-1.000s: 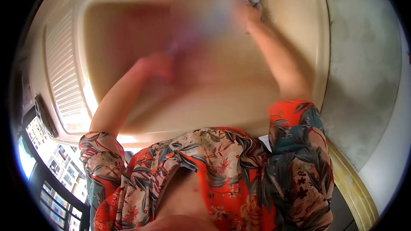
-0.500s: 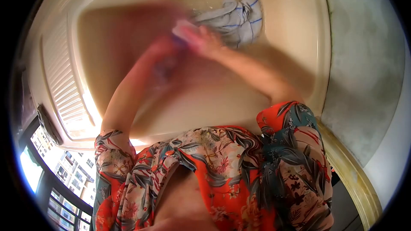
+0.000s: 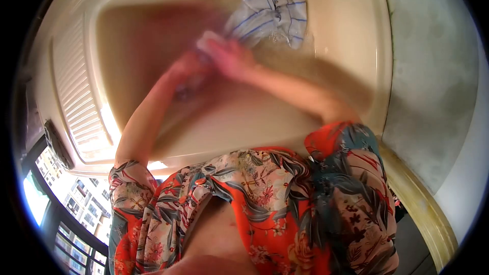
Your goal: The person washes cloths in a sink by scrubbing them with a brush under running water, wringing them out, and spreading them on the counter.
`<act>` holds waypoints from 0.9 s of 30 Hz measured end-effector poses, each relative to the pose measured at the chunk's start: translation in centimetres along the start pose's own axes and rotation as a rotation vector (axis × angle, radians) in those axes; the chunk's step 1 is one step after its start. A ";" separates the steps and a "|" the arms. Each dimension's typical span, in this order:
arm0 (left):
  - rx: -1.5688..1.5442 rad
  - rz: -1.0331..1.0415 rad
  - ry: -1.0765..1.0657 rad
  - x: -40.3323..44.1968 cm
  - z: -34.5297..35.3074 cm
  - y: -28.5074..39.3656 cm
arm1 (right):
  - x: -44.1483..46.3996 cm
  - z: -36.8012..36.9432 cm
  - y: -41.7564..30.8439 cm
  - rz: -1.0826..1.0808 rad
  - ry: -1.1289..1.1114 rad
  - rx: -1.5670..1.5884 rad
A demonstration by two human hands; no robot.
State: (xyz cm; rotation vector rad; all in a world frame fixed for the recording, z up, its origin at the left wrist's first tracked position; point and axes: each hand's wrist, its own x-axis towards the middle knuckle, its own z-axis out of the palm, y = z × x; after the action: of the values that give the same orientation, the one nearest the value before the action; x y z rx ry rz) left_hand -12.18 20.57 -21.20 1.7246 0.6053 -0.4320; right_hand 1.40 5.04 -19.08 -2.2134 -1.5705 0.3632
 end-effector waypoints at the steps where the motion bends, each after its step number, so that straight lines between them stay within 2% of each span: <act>1: 0.050 0.013 -0.021 0.1 -0.1 -0.3 | -0.7 0.2 -0.3 -0.159 -0.028 -0.071; 3: 0.073 -0.023 -0.097 -0.4 -0.8 0.9 | -0.1 0.2 8.4 -0.075 -0.130 -0.115; 5: 0.019 -0.107 -0.216 -1.9 -2.5 5.7 | -0.4 -3.3 13.2 0.154 -0.178 -0.288; 6: 0.046 -0.098 -0.191 -2.0 -2.5 6.0 | 0.4 -6.6 13.0 0.215 -0.182 -0.491; 9: 0.117 -0.102 -0.113 -2.4 -2.5 6.3 | 2.6 -7.9 13.2 0.683 -0.170 -0.367; 11: 0.143 -0.128 -0.083 -2.1 -1.9 5.9 | 3.1 -6.9 8.5 0.616 -0.070 -0.083; 12: 0.130 -0.121 -0.050 -2.0 -1.6 5.8 | 2.7 -6.7 3.7 0.553 -0.061 0.076; 13: 0.118 -0.118 -0.016 -2.0 -1.2 5.6 | 2.0 -3.0 1.5 0.418 0.006 0.165; 14: 0.109 -0.119 0.022 -2.0 -0.8 5.1 | 1.1 -1.3 -1.8 0.080 0.178 0.109; 16: 0.190 -0.067 -0.072 -0.2 -0.5 0.7 | -0.2 0.5 -1.9 -0.115 0.064 -0.027; 17: 0.220 -0.040 -0.105 0.3 -0.7 -0.7 | 0.3 0.6 0.8 -0.174 0.027 -0.143; 19: 0.307 -0.053 -0.157 -0.8 -1.3 3.0 | 0.5 -0.1 6.0 -0.066 -0.045 -0.100; 21: 0.385 0.010 -0.136 -1.4 -1.4 6.9 | 1.9 -4.6 7.8 0.286 -0.286 -0.234; 23: 0.469 0.110 -0.062 -2.2 -0.9 8.4 | 2.8 -4.8 10.4 0.414 -0.208 -0.426; 25: 0.299 0.170 -0.057 1.2 -0.5 1.0 | 3.5 -6.4 12.5 0.528 -0.177 -0.414; 26: 0.279 0.117 -0.051 1.2 -0.6 0.9 | 3.8 -6.9 13.1 0.591 -0.164 -0.406; 27: 0.258 0.064 -0.044 1.1 -0.8 0.8 | 4.0 -6.2 13.9 0.621 -0.056 -0.387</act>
State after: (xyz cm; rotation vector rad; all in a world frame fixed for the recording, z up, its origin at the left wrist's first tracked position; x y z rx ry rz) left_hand -10.82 21.36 -21.03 1.9689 0.4763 -0.5192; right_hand 17.04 3.76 -19.90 -3.0002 -0.9980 0.3090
